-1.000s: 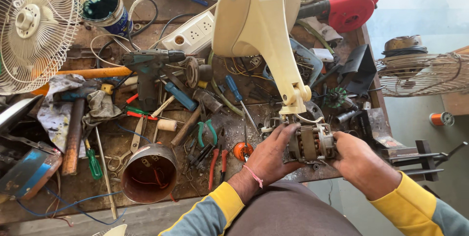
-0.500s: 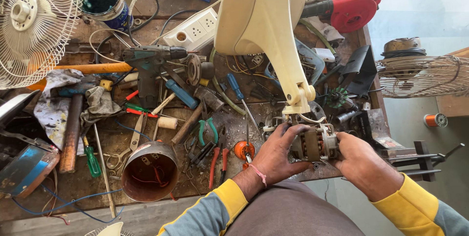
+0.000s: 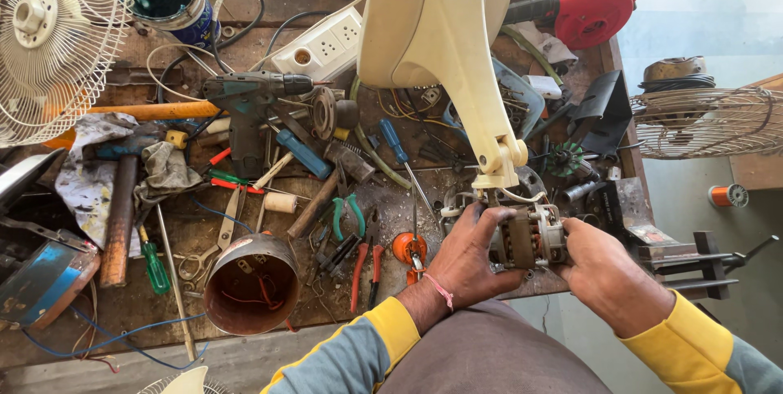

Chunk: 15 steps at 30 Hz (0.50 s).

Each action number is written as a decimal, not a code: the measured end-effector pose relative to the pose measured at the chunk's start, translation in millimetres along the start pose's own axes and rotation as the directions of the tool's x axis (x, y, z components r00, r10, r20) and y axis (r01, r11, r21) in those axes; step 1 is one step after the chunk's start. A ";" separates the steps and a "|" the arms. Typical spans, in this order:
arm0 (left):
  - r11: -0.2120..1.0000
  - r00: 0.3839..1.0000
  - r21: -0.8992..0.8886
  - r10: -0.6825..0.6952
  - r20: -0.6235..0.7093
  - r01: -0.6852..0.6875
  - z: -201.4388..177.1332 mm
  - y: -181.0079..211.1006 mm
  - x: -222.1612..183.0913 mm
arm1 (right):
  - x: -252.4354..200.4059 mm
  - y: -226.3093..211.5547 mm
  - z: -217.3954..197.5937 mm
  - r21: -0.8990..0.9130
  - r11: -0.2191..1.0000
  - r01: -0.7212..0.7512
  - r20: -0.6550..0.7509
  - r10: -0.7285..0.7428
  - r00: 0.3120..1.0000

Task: The person disassembles a small electric motor, inspects the internal components, and uses a power drill to remove screws. They then reassemble the motor and use pliers to adjust the wiring.

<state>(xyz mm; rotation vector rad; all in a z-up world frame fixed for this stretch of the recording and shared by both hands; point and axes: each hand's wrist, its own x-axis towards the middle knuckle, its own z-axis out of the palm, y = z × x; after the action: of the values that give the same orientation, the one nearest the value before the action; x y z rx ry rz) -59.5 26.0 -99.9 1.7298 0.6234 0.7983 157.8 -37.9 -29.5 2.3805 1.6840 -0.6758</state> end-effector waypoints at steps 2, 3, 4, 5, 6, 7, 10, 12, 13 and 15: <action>1.000 0.999 0.005 -0.029 0.022 0.029 -0.1 0.8 0.4 | -4.9 1.8 0.6 0.010 0.995 0.103 -0.083 -0.102 0.991; 0.999 0.999 0.008 -0.043 0.033 0.043 -0.1 2.0 0.5 | -5.4 2.9 0.9 0.011 0.988 0.154 -0.125 -0.152 0.981; 0.999 0.999 0.010 -0.039 0.028 0.039 -0.9 2.9 0.7 | -5.5 3.8 1.6 0.001 0.992 0.123 -0.098 -0.122 0.988; 0.999 0.999 0.012 -0.035 0.023 0.035 -1.4 4.2 1.1 | -3.5 4.3 2.9 -0.011 0.996 0.092 -0.071 -0.093 0.993; 0.999 0.999 0.013 -0.031 0.018 0.030 -1.6 5.8 1.3 | -1.9 5.4 3.9 -0.023 0.998 0.060 -0.044 -0.060 0.997; 0.999 0.999 0.018 -0.038 0.029 0.037 -2.6 6.6 1.8 | -3.4 7.8 4.4 -0.010 0.997 0.072 -0.048 -0.072 0.996; 0.998 0.997 0.026 -0.054 0.051 0.053 -2.3 9.1 1.5 | -8.2 15.1 6.0 -0.168 0.952 0.256 -0.081 -0.272 0.959; 0.998 0.998 0.034 -0.054 0.043 0.052 -2.2 10.1 1.9 | -9.9 18.1 4.6 -0.513 0.694 0.505 -0.032 -0.603 0.797; 0.998 0.998 0.029 -0.051 0.037 0.049 -2.8 10.0 2.3 | -8.9 17.0 5.5 -0.354 0.837 0.416 -0.081 -0.471 0.879; 0.999 0.999 0.016 -0.047 0.023 0.047 -2.1 10.7 2.1 | -8.0 14.0 5.8 0.000 0.986 0.165 -0.087 -0.164 0.983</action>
<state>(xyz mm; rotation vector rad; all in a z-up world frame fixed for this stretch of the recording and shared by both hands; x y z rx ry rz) -59.5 25.8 -88.8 1.7305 0.6534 0.7408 167.0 -51.9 -33.0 2.3248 1.9342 -0.6107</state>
